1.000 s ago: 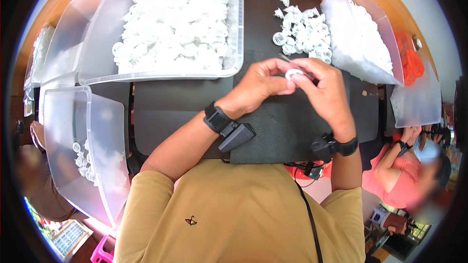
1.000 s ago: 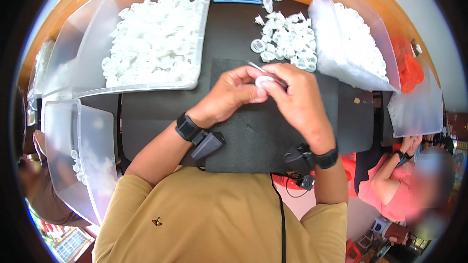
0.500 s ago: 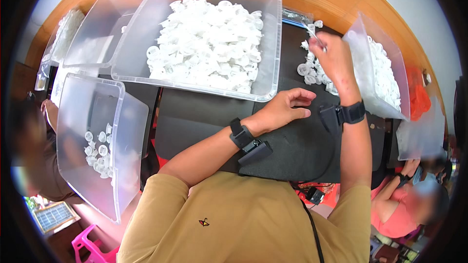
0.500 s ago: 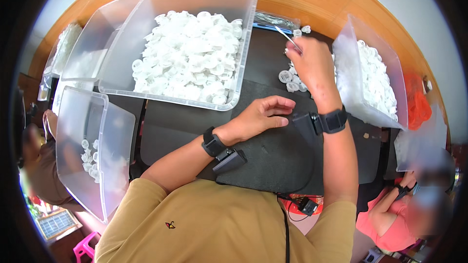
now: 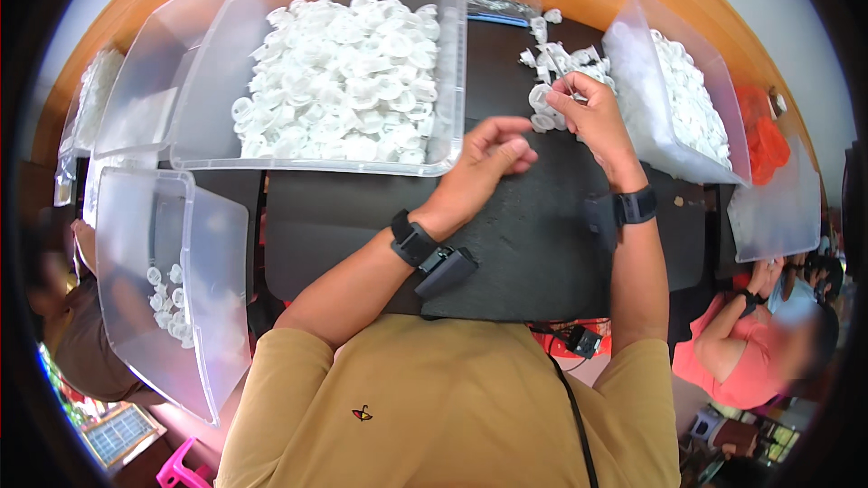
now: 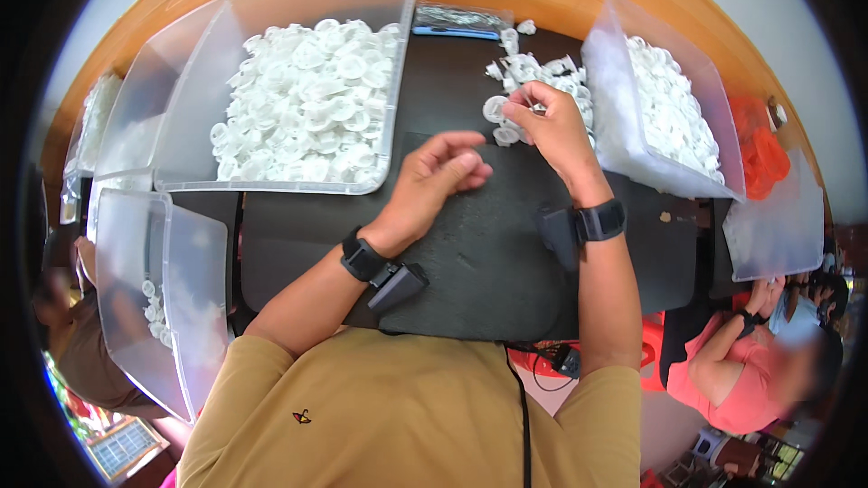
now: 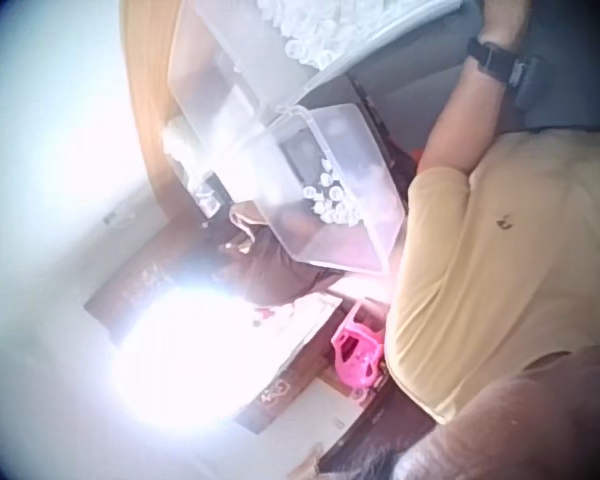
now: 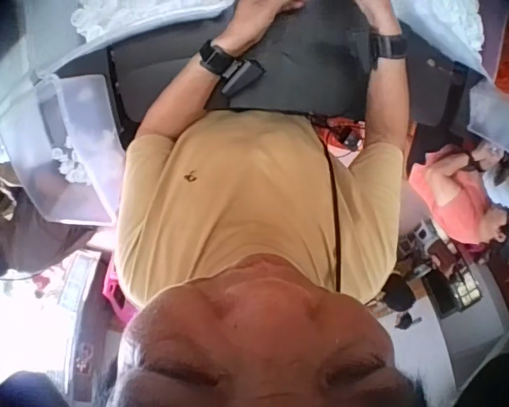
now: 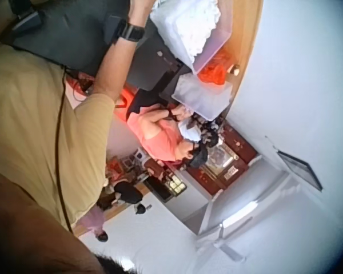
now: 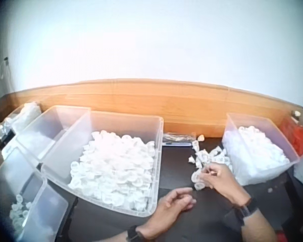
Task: Assembling or inspecting small white plastic components using a precision tool.
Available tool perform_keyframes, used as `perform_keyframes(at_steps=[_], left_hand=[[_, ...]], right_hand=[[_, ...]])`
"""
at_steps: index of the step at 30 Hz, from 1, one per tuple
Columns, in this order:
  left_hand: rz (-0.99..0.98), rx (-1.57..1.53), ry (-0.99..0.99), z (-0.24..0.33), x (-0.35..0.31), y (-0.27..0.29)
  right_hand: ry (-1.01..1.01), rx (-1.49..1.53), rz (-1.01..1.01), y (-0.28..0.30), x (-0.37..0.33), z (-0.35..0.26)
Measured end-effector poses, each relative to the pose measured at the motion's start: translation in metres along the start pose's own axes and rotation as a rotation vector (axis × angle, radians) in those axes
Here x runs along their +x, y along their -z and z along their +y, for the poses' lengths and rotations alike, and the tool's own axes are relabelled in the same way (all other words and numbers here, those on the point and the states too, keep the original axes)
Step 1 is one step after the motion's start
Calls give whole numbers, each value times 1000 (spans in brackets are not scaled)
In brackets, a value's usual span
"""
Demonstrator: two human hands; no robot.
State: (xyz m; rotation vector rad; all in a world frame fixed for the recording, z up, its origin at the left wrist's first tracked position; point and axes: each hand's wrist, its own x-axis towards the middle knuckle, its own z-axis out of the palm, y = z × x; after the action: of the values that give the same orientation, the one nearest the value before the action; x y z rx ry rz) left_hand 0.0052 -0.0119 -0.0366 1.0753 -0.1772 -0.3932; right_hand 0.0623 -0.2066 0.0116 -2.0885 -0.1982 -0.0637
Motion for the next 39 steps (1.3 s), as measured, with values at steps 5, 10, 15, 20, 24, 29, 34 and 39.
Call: perform_keyframes(at_steps=[5, 10, 15, 20, 24, 29, 34, 39], left_hand=[[56, -25, -35, 8, -3, -6], [-60, -11, 68, 5, -3, -1], [-68, -180, 86, 11, -7, -8], [-55, -182, 145, 15, -6, -6], [-41, -265, 149, 12, -6, -4], [-76, -159, 37, 8, -4, -6], [-77, -141, 15, 8, -4, -7], [-97, -53, -41, 12, -5, -7]], right_hand=[[-255, 382, -189, -1, -42, -19], [-270, 444, -134, -4, -63, -24], [-165, 290, -97, -4, -69, -28], [-147, 289, -104, -4, -70, -37], [-172, 385, -140, -4, -67, -36], [-249, 495, -61, -11, -71, -32], [-201, 473, -51, -10, -73, -28], [-213, 437, -40, -9, -74, -32]])
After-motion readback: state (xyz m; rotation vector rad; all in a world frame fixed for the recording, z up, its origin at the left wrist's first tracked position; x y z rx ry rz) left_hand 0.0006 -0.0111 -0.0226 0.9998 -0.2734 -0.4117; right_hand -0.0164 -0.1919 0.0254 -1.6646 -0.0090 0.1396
